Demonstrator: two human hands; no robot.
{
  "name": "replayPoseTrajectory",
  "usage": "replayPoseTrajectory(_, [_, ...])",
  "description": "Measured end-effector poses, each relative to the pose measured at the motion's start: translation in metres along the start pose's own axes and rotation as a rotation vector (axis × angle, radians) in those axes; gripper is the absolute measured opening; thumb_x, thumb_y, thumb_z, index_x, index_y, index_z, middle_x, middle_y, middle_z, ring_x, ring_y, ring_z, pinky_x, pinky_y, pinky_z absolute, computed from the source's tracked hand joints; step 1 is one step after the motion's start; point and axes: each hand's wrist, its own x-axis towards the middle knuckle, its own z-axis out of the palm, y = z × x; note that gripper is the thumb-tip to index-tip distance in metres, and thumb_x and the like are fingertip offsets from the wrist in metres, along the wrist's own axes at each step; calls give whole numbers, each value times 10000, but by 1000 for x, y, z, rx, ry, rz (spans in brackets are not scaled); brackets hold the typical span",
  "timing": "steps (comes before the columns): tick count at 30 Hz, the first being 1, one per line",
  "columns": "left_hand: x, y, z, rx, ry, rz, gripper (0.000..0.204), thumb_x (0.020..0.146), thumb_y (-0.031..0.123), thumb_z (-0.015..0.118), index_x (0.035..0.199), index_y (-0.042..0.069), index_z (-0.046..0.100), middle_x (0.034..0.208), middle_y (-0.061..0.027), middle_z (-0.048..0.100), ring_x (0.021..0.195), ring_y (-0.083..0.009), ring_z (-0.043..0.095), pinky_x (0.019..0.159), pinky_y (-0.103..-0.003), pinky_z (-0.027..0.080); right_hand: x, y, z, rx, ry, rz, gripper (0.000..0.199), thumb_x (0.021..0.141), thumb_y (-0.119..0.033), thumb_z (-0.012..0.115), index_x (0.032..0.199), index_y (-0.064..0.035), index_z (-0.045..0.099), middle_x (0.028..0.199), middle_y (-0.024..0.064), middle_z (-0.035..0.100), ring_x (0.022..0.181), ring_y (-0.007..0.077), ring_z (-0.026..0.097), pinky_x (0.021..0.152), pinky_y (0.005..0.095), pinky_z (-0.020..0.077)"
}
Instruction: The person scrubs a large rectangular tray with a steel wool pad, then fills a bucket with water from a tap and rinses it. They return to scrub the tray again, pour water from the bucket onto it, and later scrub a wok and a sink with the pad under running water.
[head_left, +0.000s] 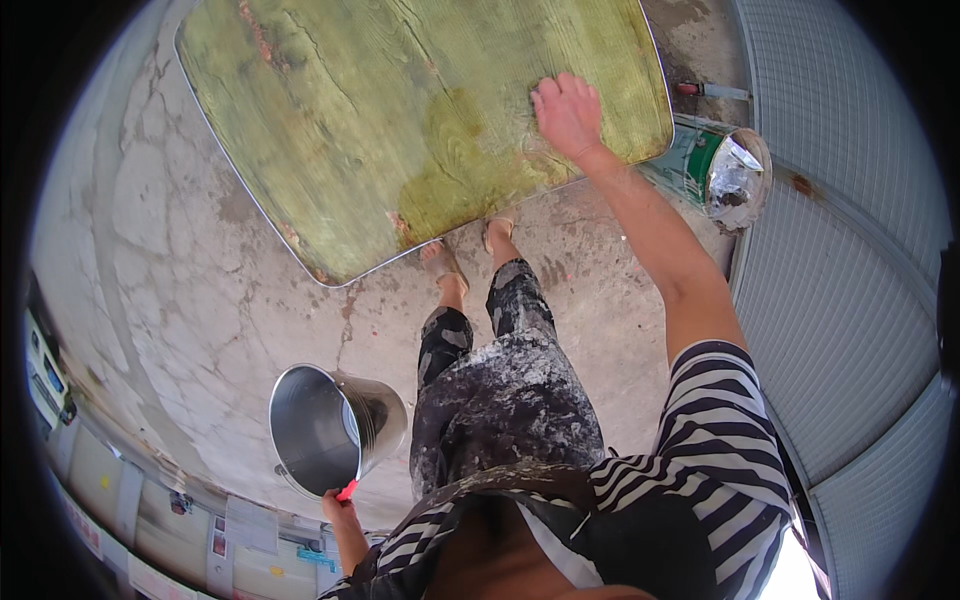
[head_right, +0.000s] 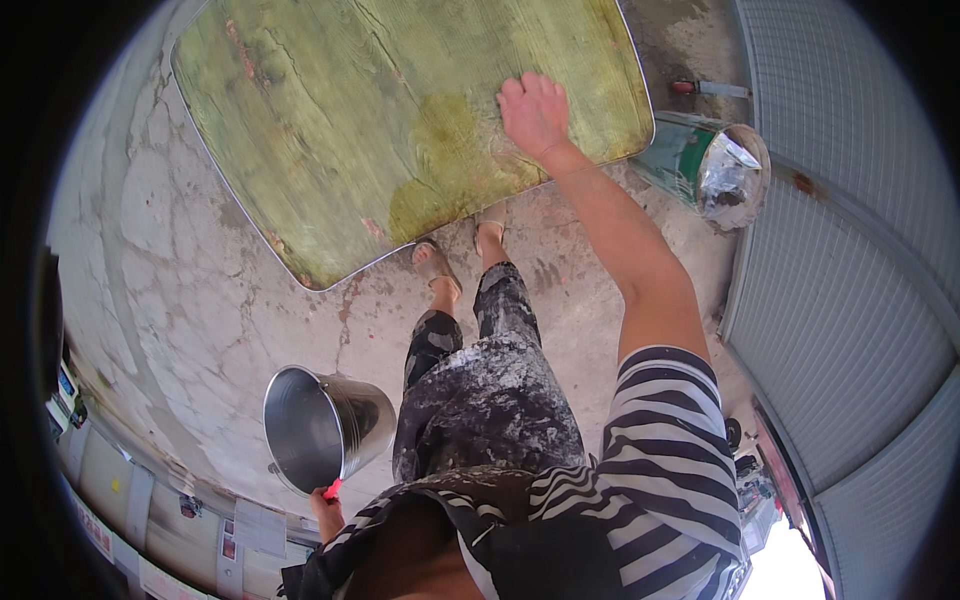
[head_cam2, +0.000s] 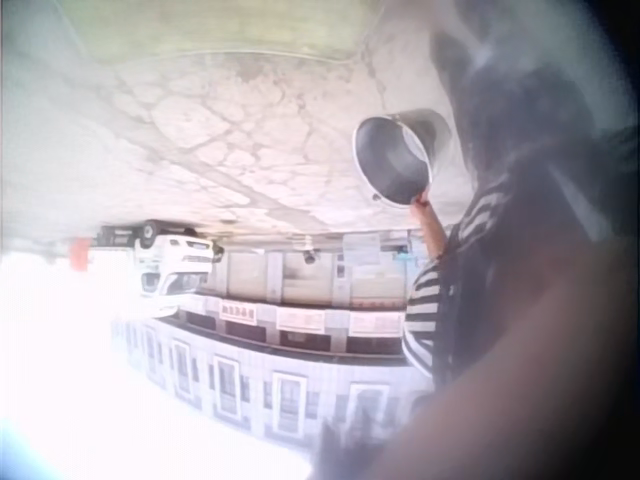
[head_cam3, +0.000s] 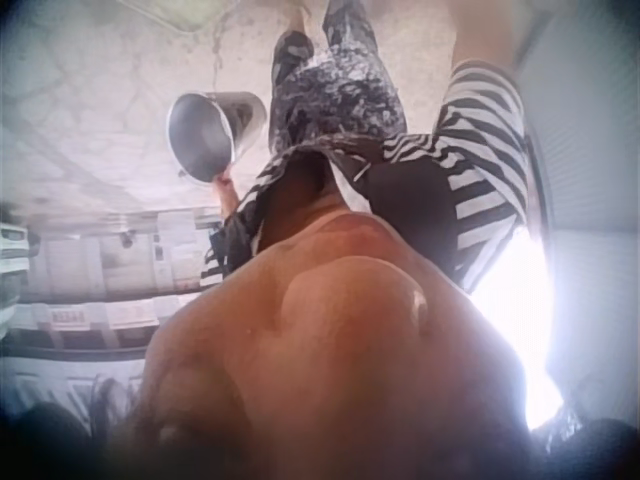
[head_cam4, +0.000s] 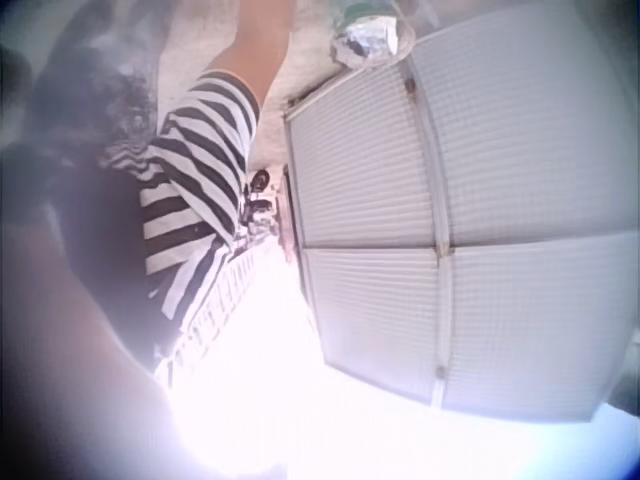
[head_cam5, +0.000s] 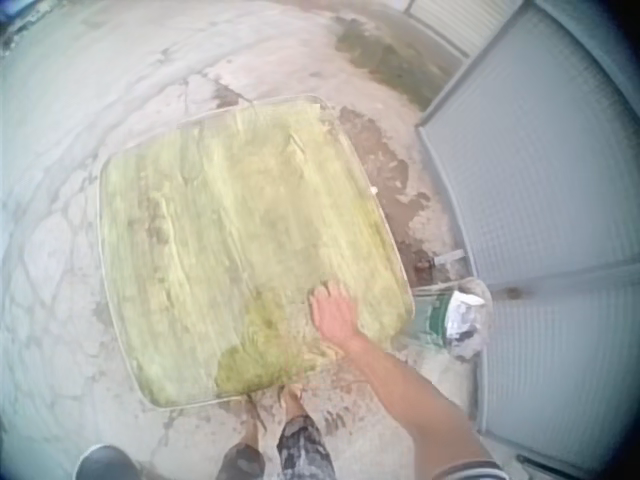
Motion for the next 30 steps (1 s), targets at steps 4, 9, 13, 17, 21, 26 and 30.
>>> replayPoseTrajectory(4, [-31,-1,11,-42,26,54,125,613,-85,466,697,7,471,707,-70,510,626,-223,555,595,-322,513,58,140,-3,-355,184,847,286,803,-336,521,885,-64,551,900,152,519,856,313,493,685,439,367])
replayPoseTrajectory(9, [-38,-17,38,-56,13,40,125,631,-92,488,710,3,467,705,-73,517,625,-224,560,584,-316,511,64,-17,34,-141,356,602,227,746,-300,583,802,-85,537,838,124,479,837,298,444,690,415,337])
replayPoseTrajectory(13, [-42,1,52,-16,-4,16,121,633,-97,484,651,18,452,657,-60,482,543,-198,510,501,-286,462,-7,-206,48,312,72,50,49,658,-157,534,686,-139,498,742,63,432,778,244,438,660,362,323])
replayPoseTrajectory(17, [-54,12,51,-43,-54,73,128,633,-99,468,629,27,447,657,-63,483,583,-210,522,553,-302,481,-43,-234,55,440,46,-280,37,659,-148,513,674,-151,478,726,47,425,751,226,437,652,342,323])
replayPoseTrajectory(21, [-71,0,42,-34,-19,97,112,645,-100,455,648,12,469,709,-77,511,651,-221,554,598,-321,497,-32,-69,13,163,157,44,189,718,-270,621,688,-125,503,751,72,456,750,263,448,648,391,342])
replayPoseTrajectory(26, [-57,-16,52,-52,-62,95,96,658,-94,464,684,-6,491,723,-81,519,673,-217,565,619,-321,504,-65,90,-7,-333,324,785,252,726,-277,627,766,-57,510,799,151,500,774,337,492,616,452,394])
replayPoseTrajectory(30, [-24,-36,39,-50,-7,39,126,656,-115,462,631,5,432,675,-62,470,604,-200,527,541,-311,481,-54,-44,13,-239,352,764,285,711,-276,635,760,-44,476,823,154,463,787,336,450,669,439,358])
